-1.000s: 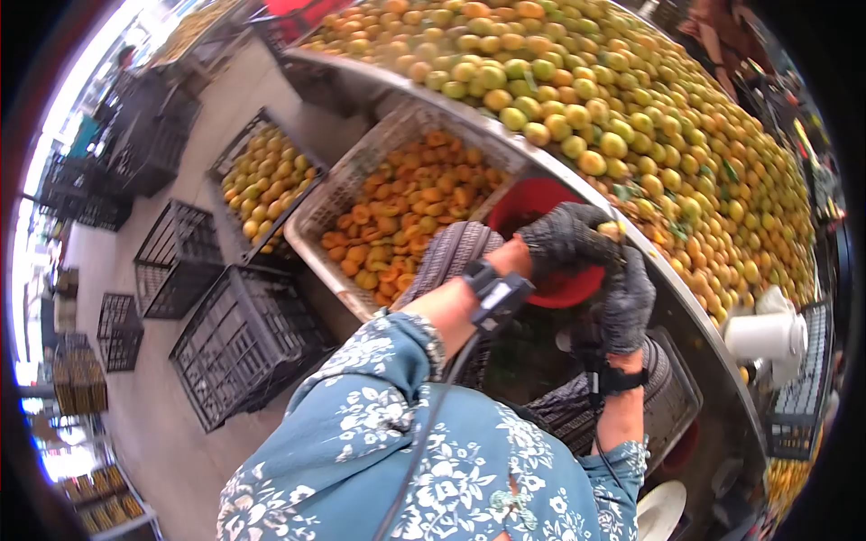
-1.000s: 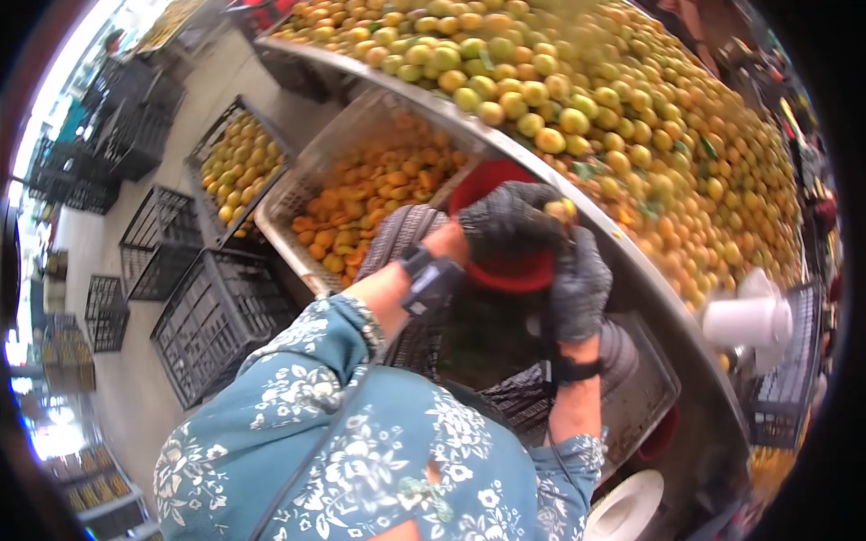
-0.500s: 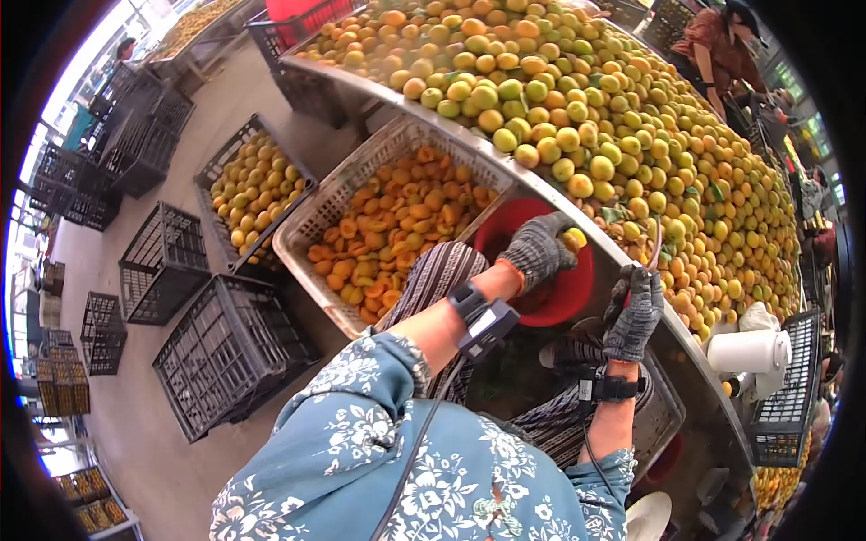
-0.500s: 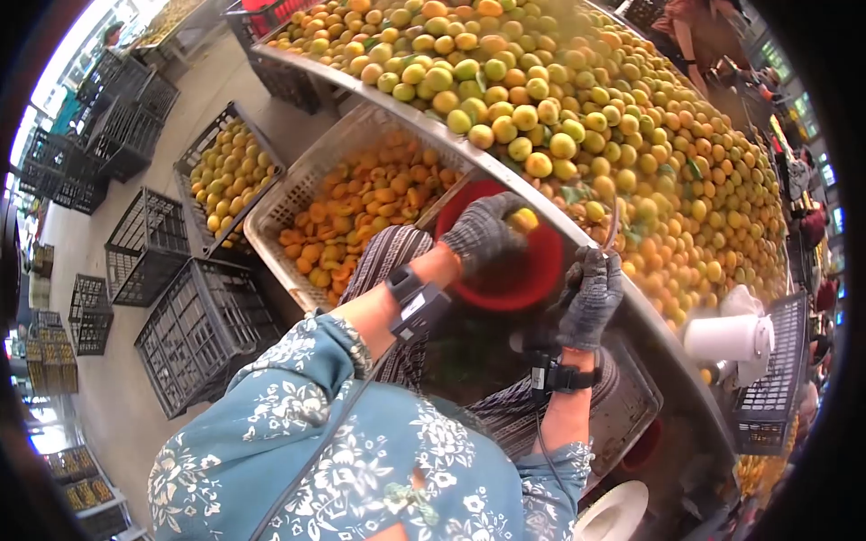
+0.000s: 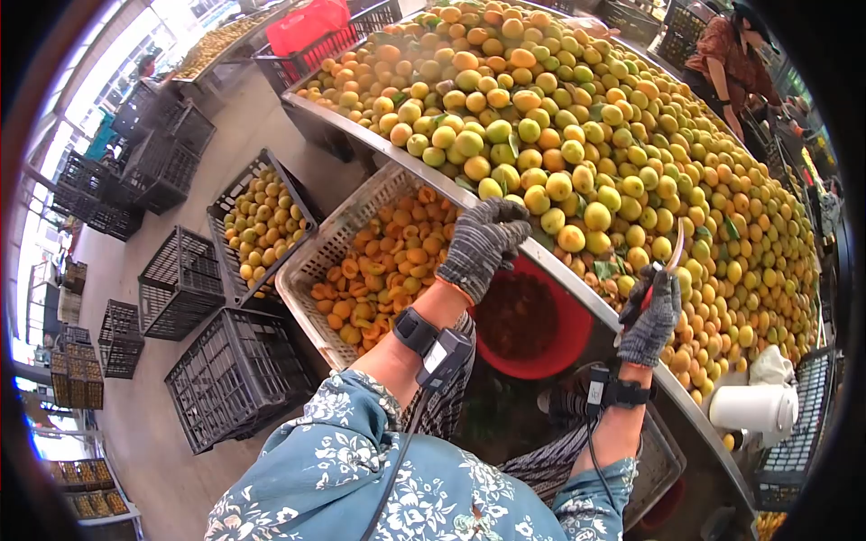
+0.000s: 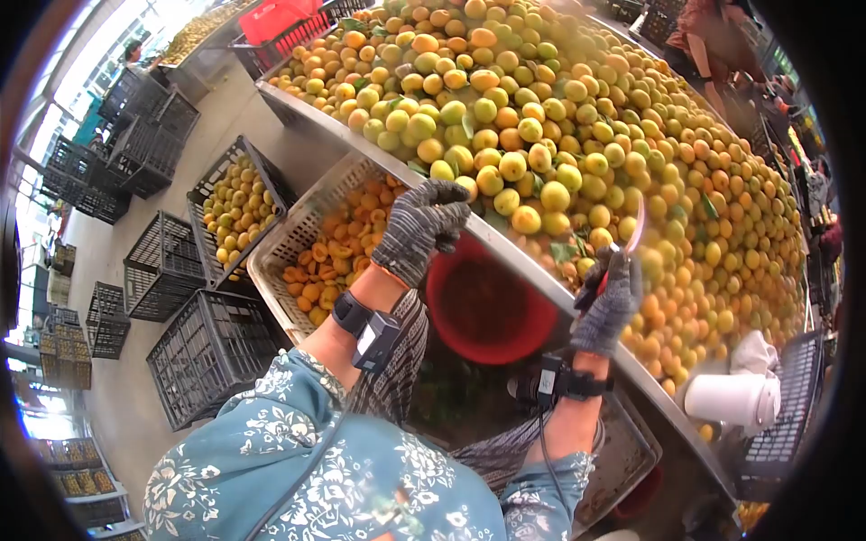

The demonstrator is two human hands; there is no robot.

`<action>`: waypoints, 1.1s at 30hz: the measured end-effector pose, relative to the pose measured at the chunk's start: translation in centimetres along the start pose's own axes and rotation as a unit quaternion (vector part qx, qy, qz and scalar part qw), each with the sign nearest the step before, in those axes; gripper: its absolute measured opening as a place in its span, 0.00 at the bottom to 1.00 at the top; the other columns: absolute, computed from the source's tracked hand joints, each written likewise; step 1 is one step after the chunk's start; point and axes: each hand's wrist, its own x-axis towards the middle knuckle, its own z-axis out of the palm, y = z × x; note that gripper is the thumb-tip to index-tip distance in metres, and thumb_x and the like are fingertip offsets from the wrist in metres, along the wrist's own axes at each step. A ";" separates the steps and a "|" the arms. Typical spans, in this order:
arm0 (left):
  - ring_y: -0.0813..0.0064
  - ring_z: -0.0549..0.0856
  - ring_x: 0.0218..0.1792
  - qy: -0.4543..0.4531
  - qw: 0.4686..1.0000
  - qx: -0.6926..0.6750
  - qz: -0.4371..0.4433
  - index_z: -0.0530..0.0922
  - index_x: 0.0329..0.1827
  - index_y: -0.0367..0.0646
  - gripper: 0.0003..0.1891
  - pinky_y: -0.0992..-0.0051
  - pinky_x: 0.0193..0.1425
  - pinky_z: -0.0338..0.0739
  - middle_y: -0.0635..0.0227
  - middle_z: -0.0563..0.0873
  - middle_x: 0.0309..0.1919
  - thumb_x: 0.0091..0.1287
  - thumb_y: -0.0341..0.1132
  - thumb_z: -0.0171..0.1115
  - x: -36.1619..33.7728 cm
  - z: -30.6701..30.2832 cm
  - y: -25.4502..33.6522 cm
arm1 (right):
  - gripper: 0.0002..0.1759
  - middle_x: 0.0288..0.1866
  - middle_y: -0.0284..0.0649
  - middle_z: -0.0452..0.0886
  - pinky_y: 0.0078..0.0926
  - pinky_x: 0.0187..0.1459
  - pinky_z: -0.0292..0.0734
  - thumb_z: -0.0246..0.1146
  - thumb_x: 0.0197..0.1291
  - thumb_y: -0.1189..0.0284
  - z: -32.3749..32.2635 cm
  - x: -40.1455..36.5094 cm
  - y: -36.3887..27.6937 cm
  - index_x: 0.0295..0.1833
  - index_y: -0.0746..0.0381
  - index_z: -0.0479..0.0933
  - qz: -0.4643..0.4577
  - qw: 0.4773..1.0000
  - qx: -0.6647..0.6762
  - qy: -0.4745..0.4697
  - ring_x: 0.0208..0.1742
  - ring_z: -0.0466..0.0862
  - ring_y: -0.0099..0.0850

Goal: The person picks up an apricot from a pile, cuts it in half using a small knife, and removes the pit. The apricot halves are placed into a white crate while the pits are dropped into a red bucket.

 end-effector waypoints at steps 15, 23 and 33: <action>0.79 0.82 0.27 0.071 0.933 0.272 0.227 0.85 0.36 0.41 0.09 0.76 0.36 0.79 0.67 0.86 0.25 0.53 0.33 0.73 21.0 -1.5 8.3 | 0.09 0.21 0.29 0.74 0.12 0.18 0.62 0.60 0.67 0.67 -1.1 3.9 0.6 0.40 0.62 0.78 0.064 0.997 -0.009 -0.034 0.18 0.71 0.16; 0.59 0.83 0.54 0.058 0.655 0.733 0.173 0.84 0.51 0.55 0.20 0.61 0.59 0.76 0.61 0.85 0.51 0.56 0.48 0.67 26.5 2.4 9.8 | 0.15 0.18 0.28 0.71 0.14 0.12 0.57 0.57 0.70 0.59 -0.7 5.4 0.7 0.42 0.61 0.79 0.028 0.998 -0.040 -0.046 0.12 0.65 0.16; 0.57 0.79 0.59 0.066 0.500 0.847 0.169 0.83 0.54 0.50 0.20 0.59 0.62 0.75 0.58 0.82 0.56 0.59 0.44 0.62 29.6 4.0 7.8 | 0.14 0.18 0.29 0.71 0.14 0.12 0.56 0.58 0.69 0.60 -0.5 6.5 1.3 0.42 0.61 0.79 0.036 0.997 -0.052 -0.053 0.12 0.65 0.17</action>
